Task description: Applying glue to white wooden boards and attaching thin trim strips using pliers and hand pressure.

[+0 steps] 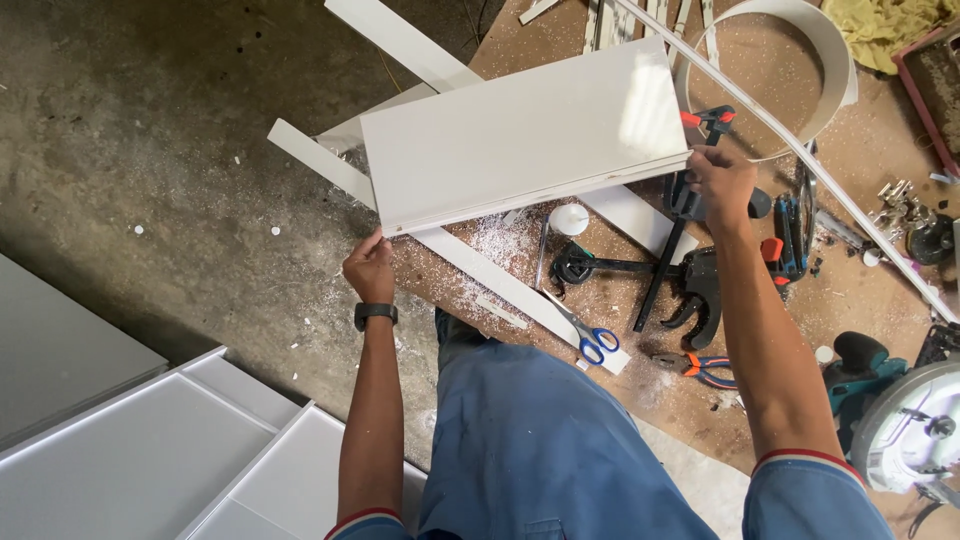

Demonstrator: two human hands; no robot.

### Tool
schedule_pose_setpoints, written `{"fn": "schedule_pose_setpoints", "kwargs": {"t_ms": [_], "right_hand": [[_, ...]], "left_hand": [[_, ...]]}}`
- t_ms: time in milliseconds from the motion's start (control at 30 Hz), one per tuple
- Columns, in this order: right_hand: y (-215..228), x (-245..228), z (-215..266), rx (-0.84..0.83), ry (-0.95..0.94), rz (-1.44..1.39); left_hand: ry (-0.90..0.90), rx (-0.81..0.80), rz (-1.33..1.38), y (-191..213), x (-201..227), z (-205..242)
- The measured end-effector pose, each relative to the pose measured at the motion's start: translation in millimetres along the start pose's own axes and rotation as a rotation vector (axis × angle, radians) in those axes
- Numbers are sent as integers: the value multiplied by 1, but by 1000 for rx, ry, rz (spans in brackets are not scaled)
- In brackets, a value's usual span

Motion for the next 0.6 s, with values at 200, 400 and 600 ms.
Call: {"fn": "schedule_pose_setpoints", "kwargs": {"t_ms": [200, 400, 600], "right_hand": [[8, 6, -16, 8, 195, -10], [41, -121, 50, -57, 33, -404], [55, -155, 145, -236, 58, -429]], "left_hand": [[-22, 50, 134, 5, 12, 15], [419, 200, 762, 52, 98, 36], [27, -1, 1063, 153, 144, -12]]}}
Point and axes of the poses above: each hand's wrist, its own z-axis away from the middle knuckle, its own y-axis out of the back of the hand, x = y × z, the point moved 6 cm from there along -z, towards the middle knuckle, and after that the axes turned 14 degrees about x, right-handed, at the moved point
